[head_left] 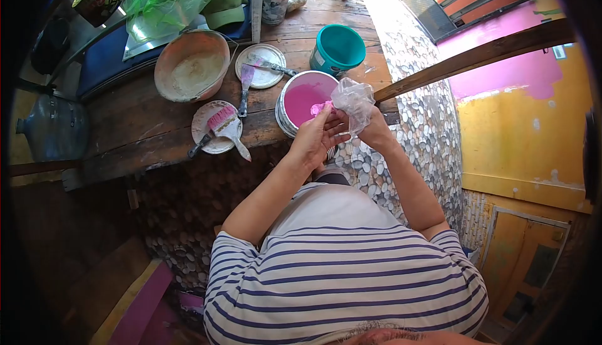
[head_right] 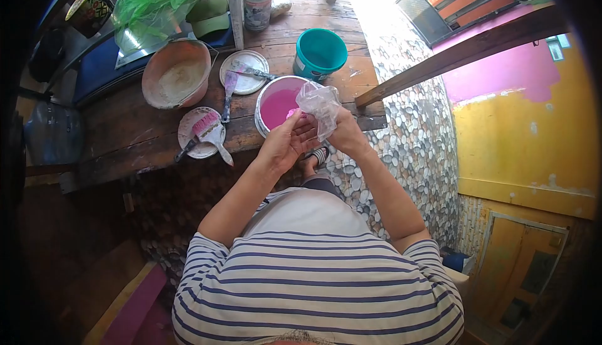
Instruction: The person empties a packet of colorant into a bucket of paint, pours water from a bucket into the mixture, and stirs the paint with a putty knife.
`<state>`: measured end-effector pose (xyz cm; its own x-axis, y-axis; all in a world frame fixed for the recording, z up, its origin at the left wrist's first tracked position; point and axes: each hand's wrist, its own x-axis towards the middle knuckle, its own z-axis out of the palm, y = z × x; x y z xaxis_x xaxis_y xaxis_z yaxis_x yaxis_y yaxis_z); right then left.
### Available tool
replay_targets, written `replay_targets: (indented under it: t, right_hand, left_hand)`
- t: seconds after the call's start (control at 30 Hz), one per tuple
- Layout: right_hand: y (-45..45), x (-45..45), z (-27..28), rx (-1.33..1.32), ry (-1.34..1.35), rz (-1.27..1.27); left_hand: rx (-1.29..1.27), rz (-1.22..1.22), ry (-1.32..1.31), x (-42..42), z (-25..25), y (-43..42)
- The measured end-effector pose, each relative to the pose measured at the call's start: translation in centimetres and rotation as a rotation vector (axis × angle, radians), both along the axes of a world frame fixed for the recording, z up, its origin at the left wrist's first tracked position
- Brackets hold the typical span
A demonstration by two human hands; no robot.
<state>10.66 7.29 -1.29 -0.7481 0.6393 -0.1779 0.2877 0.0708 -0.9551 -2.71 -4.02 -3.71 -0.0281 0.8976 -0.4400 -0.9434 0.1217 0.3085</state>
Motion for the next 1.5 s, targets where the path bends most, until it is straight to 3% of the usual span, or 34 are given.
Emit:
replay_targets:
  t: [0.3,0.37,0.5,0.57,0.63,0.7,0.73,0.77,0.83,0.9,0.97,1.07,1.1,1.23,1.37,1.5]
  right_hand:
    - [0.0,2.6,1.2,0.204,-0.108,0.257]
    - [0.6,3.2,1.1,-0.079,-0.112,0.190]
    - [1.4,2.3,1.6,-0.369,-0.021,0.003]
    - [1.9,1.6,1.7,-0.347,-0.053,-0.010]
    - [2.8,1.0,1.8,-0.387,-0.322,0.039]
    - [3.0,0.1,1.3,-0.350,-0.380,0.044]
    - [3.4,-0.5,1.2,-0.276,-0.419,0.181]
    - [3.8,-1.0,1.1,-0.202,-0.456,0.319]
    - [4.1,-2.1,0.9,-0.184,-0.518,0.329]
    - [4.6,-3.2,1.0,-0.117,-0.685,0.381]
    - [5.3,-3.2,-0.4,-0.153,-0.677,0.372]
    - [4.5,-4.1,0.3,-0.180,-0.697,0.384]
    - [3.9,-4.3,0.6,-0.304,-0.613,0.286]
    - [3.7,-4.7,0.1,-0.620,-0.495,0.054]
    - [3.6,-5.0,0.4,-0.721,-0.405,0.007]
    - [3.9,-5.2,-0.4,-0.768,-0.376,-0.069]
  left_hand:
    - [-0.063,0.022,-0.030,1.7,-0.2,-0.2]
    - [-0.117,0.101,0.007,2.4,-0.3,0.0]
    - [-0.156,0.163,0.043,4.0,-1.1,0.6]
    - [-0.149,0.185,0.068,4.9,-1.4,0.9]
    - [-0.163,0.159,0.084,5.3,-1.9,1.3]
    - [-0.213,0.178,0.383,6.1,-2.9,1.9]
    - [-0.242,0.184,0.539,6.4,-2.9,2.1]
    - [-0.250,0.193,0.536,6.5,-3.1,2.2]
    - [-0.238,0.252,0.749,6.5,-3.2,2.3]
    - [-0.251,0.249,0.789,6.3,-3.3,2.1]
    - [-0.264,0.229,0.875,6.1,-3.3,2.0]
    - [-0.265,0.307,0.831,6.1,-3.3,1.9]
    - [-0.267,0.316,0.830,5.9,-3.4,2.0]
    - [-0.300,0.232,0.509,5.6,-3.0,1.9]
    - [-0.216,0.213,0.279,5.0,-3.1,2.3]
    - [-0.221,0.150,0.569,4.9,-4.8,2.9]
